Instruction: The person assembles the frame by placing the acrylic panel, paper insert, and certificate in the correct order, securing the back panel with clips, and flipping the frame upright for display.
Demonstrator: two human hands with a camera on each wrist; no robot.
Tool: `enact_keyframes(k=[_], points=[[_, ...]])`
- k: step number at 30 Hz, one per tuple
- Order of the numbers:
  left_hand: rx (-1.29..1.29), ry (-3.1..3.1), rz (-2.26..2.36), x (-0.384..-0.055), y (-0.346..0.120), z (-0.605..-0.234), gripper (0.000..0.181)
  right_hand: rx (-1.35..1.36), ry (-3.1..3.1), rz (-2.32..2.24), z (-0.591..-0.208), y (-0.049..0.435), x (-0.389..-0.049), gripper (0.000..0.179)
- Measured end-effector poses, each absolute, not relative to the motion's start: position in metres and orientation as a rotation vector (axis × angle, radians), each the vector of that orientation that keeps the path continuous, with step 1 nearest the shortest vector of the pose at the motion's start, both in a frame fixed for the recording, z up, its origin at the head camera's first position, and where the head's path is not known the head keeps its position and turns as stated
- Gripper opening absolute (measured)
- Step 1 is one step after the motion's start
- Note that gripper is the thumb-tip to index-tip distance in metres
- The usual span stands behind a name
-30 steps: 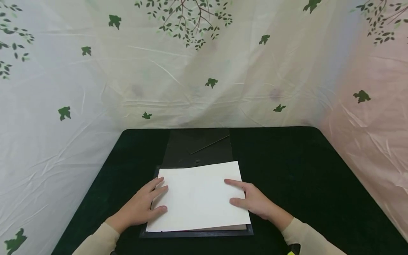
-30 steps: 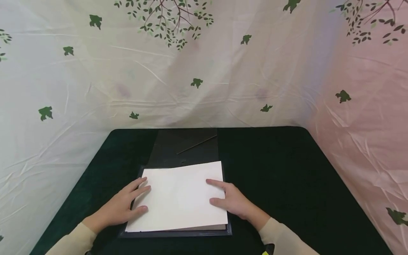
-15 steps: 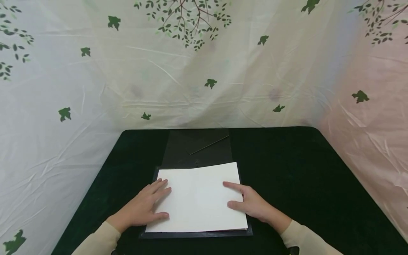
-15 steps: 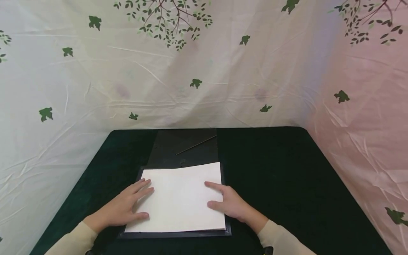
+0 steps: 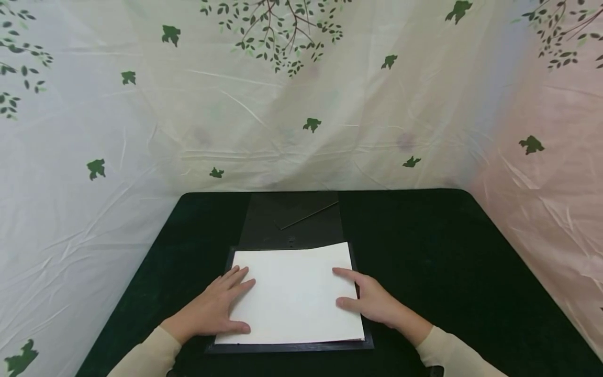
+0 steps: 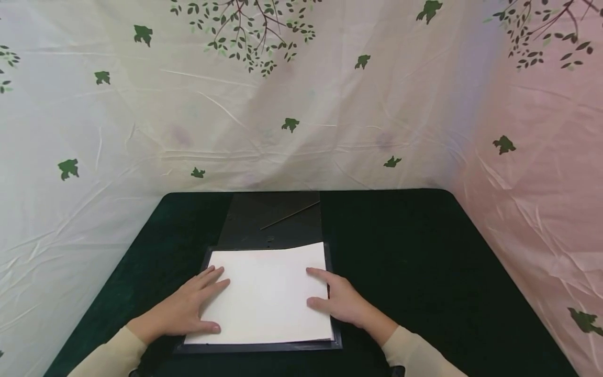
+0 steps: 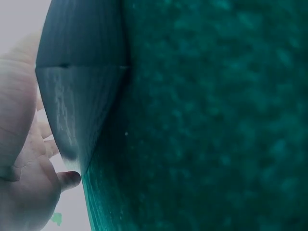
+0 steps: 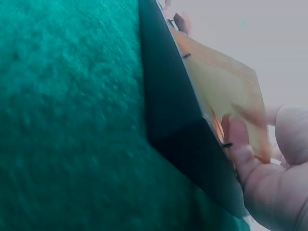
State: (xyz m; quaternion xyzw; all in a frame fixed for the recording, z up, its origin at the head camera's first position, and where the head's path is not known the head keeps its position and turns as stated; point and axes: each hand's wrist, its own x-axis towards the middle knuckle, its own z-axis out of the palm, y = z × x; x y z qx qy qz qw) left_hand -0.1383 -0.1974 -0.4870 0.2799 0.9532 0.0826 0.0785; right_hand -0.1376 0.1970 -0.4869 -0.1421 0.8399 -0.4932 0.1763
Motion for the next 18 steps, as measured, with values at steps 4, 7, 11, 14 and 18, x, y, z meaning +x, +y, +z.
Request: enact_keyframes(k=[4,7,11,14,18], points=[[0.833,2.853,0.245,-0.138,-0.197,-0.486,0.105,-0.392,2.52,-1.344,-0.484,0.206,-0.137,0.066],[0.832,2.854,0.236,-0.138,-0.197,-0.486,0.104,-0.418,2.673,-1.242,-0.482,0.211,-0.137,0.062],[0.827,2.852,0.233,-0.137,-0.197,-0.485,0.104,-0.435,2.789,-1.114,-0.484,0.215,-0.137,0.059],[0.829,2.85,0.246,-0.137,-0.197,-0.484,0.104,-0.494,2.819,-0.985,-0.486,0.215,-0.136,0.06],[0.849,2.851,0.264,-0.136,-0.196,-0.484,0.103,-0.696,2.779,-0.78,-0.489,0.217,-0.134,0.07]])
